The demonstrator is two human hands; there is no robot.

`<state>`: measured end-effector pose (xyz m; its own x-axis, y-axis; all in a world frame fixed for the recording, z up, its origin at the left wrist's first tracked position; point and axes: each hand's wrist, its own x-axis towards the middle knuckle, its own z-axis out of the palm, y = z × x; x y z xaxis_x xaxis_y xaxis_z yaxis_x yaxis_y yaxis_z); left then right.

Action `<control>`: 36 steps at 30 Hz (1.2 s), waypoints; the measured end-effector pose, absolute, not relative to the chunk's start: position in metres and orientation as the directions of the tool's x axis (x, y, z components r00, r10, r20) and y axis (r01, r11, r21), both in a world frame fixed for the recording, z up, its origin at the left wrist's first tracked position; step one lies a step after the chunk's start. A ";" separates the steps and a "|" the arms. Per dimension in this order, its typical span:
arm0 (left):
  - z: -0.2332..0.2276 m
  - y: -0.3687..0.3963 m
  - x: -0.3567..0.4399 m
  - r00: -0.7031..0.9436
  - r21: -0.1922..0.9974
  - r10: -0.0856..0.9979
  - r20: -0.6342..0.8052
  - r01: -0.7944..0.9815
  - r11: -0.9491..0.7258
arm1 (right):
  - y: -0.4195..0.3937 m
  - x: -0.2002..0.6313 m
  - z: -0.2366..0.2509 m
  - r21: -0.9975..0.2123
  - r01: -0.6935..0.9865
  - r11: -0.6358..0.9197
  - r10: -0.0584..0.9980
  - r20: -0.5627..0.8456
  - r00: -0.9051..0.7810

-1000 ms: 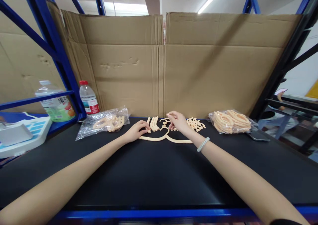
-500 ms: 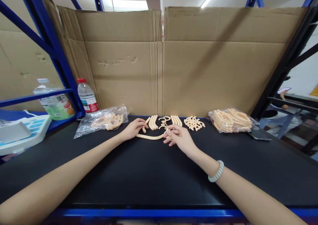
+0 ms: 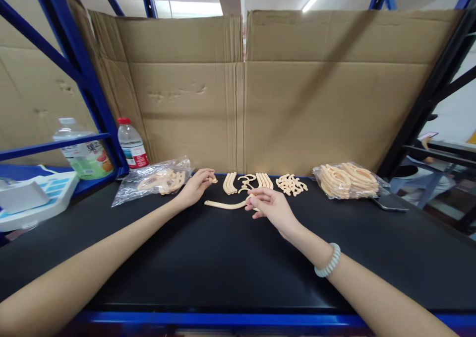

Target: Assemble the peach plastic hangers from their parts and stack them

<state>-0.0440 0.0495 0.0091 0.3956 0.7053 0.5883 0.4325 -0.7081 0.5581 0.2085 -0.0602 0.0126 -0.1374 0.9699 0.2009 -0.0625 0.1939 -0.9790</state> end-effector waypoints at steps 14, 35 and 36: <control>0.024 -0.039 0.010 0.418 0.890 0.808 0.416 -0.003 -0.456 | -0.061 0.208 0.010 -0.984 -0.138 0.108 0.972 0.134 -0.191; -0.002 -0.044 0.019 0.105 0.951 0.957 0.270 -0.185 -0.249 | -0.056 0.213 0.008 -0.975 -0.162 0.152 0.965 0.182 -0.191; -0.003 -0.045 0.020 0.114 0.950 0.953 0.280 -0.172 -0.259 | -0.056 0.213 0.007 -0.976 -0.162 0.147 0.965 0.178 -0.191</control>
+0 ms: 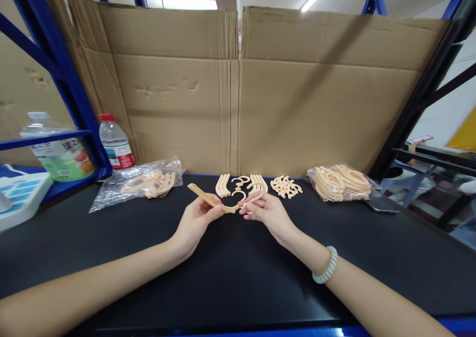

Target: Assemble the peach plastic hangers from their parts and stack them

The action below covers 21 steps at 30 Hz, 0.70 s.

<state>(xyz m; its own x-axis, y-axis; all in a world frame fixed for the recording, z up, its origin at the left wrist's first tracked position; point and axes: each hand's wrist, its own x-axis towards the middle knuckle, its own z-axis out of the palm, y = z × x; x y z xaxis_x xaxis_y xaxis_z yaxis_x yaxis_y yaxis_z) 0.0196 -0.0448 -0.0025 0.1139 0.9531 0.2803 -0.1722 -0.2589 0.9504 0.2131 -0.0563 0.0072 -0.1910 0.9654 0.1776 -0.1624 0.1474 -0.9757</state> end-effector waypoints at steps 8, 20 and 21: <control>-0.005 -0.048 0.021 0.151 0.933 0.921 0.359 -0.034 -0.358 | -0.057 0.213 0.005 -0.990 -0.120 0.079 0.954 0.110 -0.279; -0.001 -0.053 0.023 0.206 0.923 0.904 0.375 0.005 -0.384 | -0.060 0.210 0.008 -0.992 -0.124 -0.011 0.938 0.033 -0.345; -0.001 -0.053 0.023 0.212 0.923 0.903 0.374 0.013 -0.385 | -0.060 0.211 0.009 -0.993 -0.121 -0.009 0.938 0.034 -0.344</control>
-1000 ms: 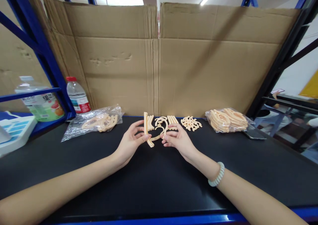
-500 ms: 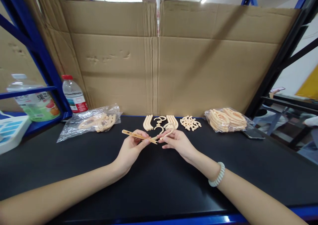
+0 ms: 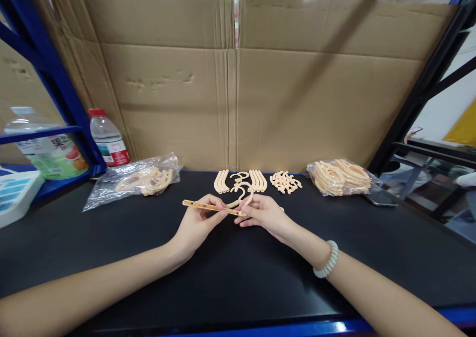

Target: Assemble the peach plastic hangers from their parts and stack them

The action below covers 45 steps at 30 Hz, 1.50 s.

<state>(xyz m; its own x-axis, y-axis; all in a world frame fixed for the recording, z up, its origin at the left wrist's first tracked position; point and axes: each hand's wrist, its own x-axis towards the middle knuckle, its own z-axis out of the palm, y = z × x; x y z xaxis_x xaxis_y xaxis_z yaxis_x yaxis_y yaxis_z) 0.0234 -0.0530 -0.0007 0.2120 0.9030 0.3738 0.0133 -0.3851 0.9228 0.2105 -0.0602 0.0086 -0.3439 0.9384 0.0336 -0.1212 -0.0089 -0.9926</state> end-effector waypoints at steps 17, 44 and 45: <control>-0.002 -0.053 0.024 0.269 0.922 0.890 0.369 0.012 -0.386 | -0.063 0.207 0.011 -0.995 -0.062 0.076 0.960 0.090 -0.266; 0.000 -0.055 0.024 0.323 0.962 0.910 0.261 -0.014 -0.271 | -0.063 0.203 0.004 -0.976 -0.030 0.217 0.953 0.218 -0.208; 0.000 -0.055 0.025 0.313 0.966 0.915 0.254 -0.038 -0.255 | -0.063 0.203 0.004 -0.977 -0.037 0.211 0.954 0.214 -0.210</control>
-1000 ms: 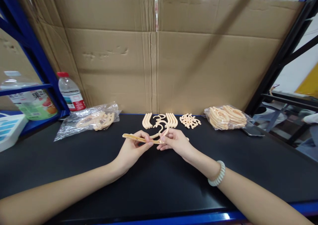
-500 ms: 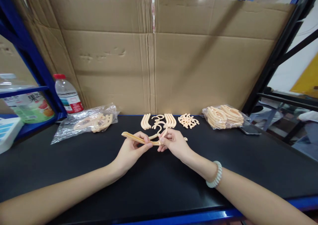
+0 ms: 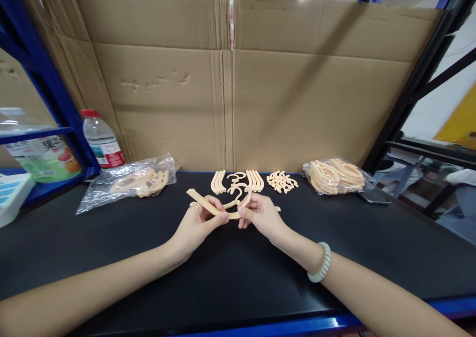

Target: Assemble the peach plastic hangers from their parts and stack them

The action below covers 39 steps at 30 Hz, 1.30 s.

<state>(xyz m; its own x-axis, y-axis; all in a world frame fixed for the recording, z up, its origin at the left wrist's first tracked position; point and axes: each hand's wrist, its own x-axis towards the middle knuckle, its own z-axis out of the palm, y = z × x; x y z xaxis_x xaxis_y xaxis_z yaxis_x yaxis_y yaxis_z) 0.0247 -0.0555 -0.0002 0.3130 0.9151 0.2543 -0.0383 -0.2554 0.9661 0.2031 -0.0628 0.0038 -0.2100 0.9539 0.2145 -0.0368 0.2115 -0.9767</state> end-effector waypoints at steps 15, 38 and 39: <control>0.004 -0.056 0.029 0.347 0.978 0.923 0.167 -0.177 -0.110 | -0.062 0.203 0.007 -0.983 -0.094 0.155 0.967 0.170 -0.188; 0.008 -0.054 0.032 0.328 0.973 0.941 0.087 -0.230 -0.010 | 0.013 0.248 0.000 -0.041 0.770 0.637 0.707 0.431 -0.561; 0.007 -0.054 0.032 0.328 0.973 0.940 0.090 -0.233 -0.011 | 0.013 0.248 0.001 -0.039 0.763 0.645 0.699 0.432 -0.569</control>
<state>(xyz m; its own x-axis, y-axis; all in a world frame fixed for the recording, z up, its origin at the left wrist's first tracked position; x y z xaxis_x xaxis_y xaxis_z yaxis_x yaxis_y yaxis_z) 0.0321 -0.0540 0.0074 0.3283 0.9403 0.0895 -0.2326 -0.0113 0.9725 0.2478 0.0131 0.0007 -0.5695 0.6994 0.4319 0.7631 0.6452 -0.0387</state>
